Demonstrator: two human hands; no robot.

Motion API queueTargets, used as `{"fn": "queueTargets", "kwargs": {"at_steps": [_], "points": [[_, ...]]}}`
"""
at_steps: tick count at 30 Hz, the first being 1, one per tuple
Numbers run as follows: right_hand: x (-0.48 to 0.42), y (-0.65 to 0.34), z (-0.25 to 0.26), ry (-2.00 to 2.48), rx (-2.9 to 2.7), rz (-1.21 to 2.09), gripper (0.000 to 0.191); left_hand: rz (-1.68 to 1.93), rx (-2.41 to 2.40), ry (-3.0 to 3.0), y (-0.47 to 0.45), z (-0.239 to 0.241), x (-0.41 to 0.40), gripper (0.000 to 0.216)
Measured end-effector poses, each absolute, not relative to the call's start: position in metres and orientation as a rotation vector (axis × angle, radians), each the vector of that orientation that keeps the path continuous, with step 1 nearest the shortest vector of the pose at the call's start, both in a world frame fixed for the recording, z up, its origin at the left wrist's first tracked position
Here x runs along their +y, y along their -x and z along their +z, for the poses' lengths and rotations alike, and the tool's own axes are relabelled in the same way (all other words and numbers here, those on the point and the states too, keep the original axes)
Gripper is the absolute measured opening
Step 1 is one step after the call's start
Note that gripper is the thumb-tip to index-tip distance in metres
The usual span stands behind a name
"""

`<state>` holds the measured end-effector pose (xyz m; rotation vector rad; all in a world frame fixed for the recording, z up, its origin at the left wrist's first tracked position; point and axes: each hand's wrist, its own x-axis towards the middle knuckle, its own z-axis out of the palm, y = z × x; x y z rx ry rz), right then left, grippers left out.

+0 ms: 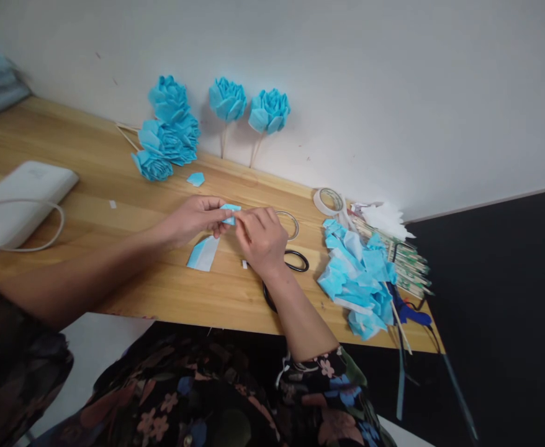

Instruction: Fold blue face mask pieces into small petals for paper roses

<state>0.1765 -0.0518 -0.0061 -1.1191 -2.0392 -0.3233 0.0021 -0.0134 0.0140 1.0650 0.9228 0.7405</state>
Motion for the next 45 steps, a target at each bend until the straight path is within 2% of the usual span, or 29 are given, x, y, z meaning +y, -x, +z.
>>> {"fn": "queueTargets", "kwargs": {"at_steps": [9, 15, 25, 29, 33, 37, 45], "points": [[-0.051, -0.178, -0.009, 1.139, -2.029, -0.186, 0.019, 0.763, 0.845, -1.025, 0.000, 0.004, -0.010, 0.018], [-0.051, -0.178, -0.010, 1.123, -2.074, -0.283, 0.020, 0.754, 0.851, -0.976, 0.000, 0.004, -0.010, 0.016], [-0.053, -0.177, -0.010, 1.128, -2.105, -0.334, 0.024, 0.780, 0.834, -0.957, 0.001, 0.003, -0.007, 0.024], [-0.053, -0.179, -0.009, 1.221, -1.996, -0.068, 0.026, 0.772, 0.909, -1.062, 0.001, 0.007, -0.006, 0.026], [-0.049, -0.186, -0.012, 1.321, -1.673, 0.367, 0.027, 0.718, 0.965, -1.231, 0.000, 0.010, -0.006, 0.025], [-0.044, -0.191, -0.017, 1.224, -1.611, 0.780, 0.037, 0.694, 0.948, -1.396, 0.001, 0.006, -0.006, 0.023], [-0.046, -0.186, -0.018, 1.167, -1.601, 0.946, 0.040, 0.704, 0.871, -1.519, 0.003, 0.004, -0.007, 0.021]]}}
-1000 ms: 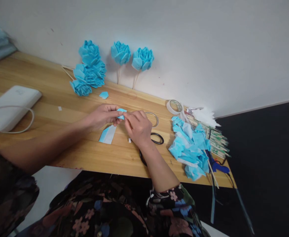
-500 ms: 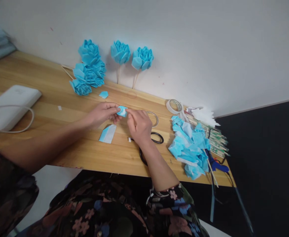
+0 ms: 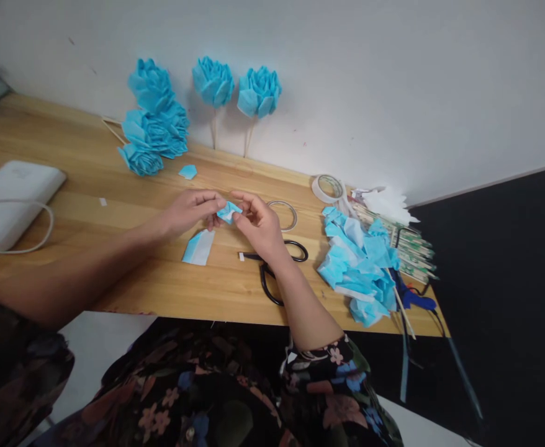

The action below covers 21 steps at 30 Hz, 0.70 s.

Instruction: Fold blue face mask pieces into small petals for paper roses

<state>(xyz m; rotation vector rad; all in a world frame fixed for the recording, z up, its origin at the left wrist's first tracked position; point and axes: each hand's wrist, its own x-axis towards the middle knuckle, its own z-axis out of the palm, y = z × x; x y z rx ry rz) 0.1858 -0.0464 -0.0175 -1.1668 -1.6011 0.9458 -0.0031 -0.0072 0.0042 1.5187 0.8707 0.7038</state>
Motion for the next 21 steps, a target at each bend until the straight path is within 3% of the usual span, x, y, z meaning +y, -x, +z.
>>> {"fn": "queueTargets", "kwargs": {"at_steps": [21], "points": [[-0.045, -0.185, -0.019, 1.136, -1.526, 0.992, 0.035, 0.771, 0.904, -1.553, 0.001, -0.005, -0.006, 0.017]]}}
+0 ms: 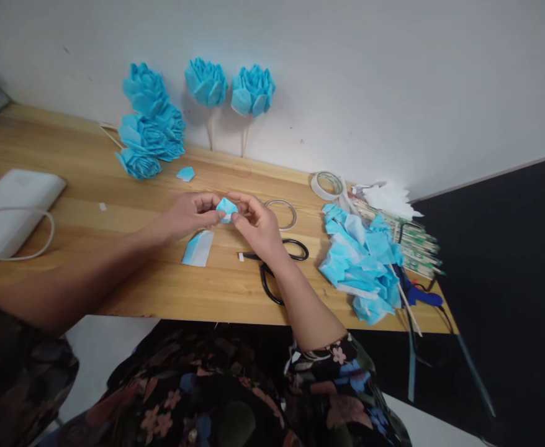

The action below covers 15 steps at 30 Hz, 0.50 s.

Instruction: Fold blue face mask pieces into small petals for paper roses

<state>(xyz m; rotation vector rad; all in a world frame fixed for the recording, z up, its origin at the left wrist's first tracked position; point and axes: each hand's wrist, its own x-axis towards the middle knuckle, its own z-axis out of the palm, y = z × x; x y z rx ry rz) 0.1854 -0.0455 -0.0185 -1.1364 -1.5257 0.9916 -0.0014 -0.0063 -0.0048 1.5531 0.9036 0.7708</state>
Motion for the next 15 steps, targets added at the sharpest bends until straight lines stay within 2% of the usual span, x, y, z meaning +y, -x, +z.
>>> {"fn": "queueTargets", "kwargs": {"at_steps": [5, 11, 15], "points": [[-0.046, -0.186, -0.020, 1.086, -1.504, 0.971, 0.032, 0.798, 0.831, -1.495, 0.001, -0.003, -0.007, 0.028], [-0.043, -0.186, -0.021, 1.128, -1.532, 0.928, 0.034, 0.815, 0.860, -1.502, -0.002, -0.008, -0.008, 0.022], [-0.047, -0.194, -0.007, 1.183, -1.589, 0.789, 0.031, 0.804, 0.931, -1.435, 0.000, -0.007, -0.007, 0.012]]}}
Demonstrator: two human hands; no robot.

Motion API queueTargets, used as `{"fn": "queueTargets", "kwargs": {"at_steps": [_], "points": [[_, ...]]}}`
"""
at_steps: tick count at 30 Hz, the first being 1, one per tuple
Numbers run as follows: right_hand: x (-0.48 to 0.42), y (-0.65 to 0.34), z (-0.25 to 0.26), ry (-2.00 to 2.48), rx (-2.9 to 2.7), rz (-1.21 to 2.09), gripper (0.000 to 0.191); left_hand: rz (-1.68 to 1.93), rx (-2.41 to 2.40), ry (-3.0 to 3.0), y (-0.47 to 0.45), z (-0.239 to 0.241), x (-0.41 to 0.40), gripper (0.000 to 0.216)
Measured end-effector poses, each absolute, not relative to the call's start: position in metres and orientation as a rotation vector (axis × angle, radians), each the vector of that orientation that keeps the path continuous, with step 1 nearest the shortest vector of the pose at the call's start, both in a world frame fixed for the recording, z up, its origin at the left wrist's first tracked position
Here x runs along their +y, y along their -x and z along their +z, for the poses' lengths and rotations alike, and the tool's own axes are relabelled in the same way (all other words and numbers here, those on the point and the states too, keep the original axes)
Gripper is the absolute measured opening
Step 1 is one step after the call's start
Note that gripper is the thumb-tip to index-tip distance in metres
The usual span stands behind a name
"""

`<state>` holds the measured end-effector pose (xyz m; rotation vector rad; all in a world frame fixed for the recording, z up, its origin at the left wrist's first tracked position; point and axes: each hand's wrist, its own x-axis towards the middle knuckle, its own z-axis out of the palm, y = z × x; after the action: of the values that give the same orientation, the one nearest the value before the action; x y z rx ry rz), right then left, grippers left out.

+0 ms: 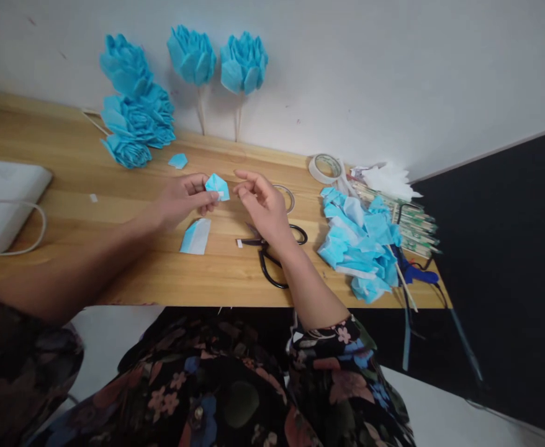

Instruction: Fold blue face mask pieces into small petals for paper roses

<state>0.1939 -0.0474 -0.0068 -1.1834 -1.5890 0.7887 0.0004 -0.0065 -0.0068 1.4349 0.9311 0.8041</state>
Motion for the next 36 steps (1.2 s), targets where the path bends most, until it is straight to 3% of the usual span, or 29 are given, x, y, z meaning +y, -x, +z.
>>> {"fn": "queueTargets", "kwargs": {"at_steps": [8, 18, 36], "points": [[-0.101, -0.226, 0.017, 1.280, -2.422, 0.371, 0.021, 0.798, 0.924, -1.486, 0.001, -0.001, -0.009, 0.013], [-0.113, -0.226, -0.017, 1.186, -2.519, 0.071, 0.021, 0.795, 0.919, -1.462, 0.001, 0.000, -0.010, 0.013], [-0.109, -0.229, -0.011, 1.262, -2.465, 0.345, 0.024, 0.763, 0.923, -1.421, 0.001, 0.001, -0.008, 0.014]]}}
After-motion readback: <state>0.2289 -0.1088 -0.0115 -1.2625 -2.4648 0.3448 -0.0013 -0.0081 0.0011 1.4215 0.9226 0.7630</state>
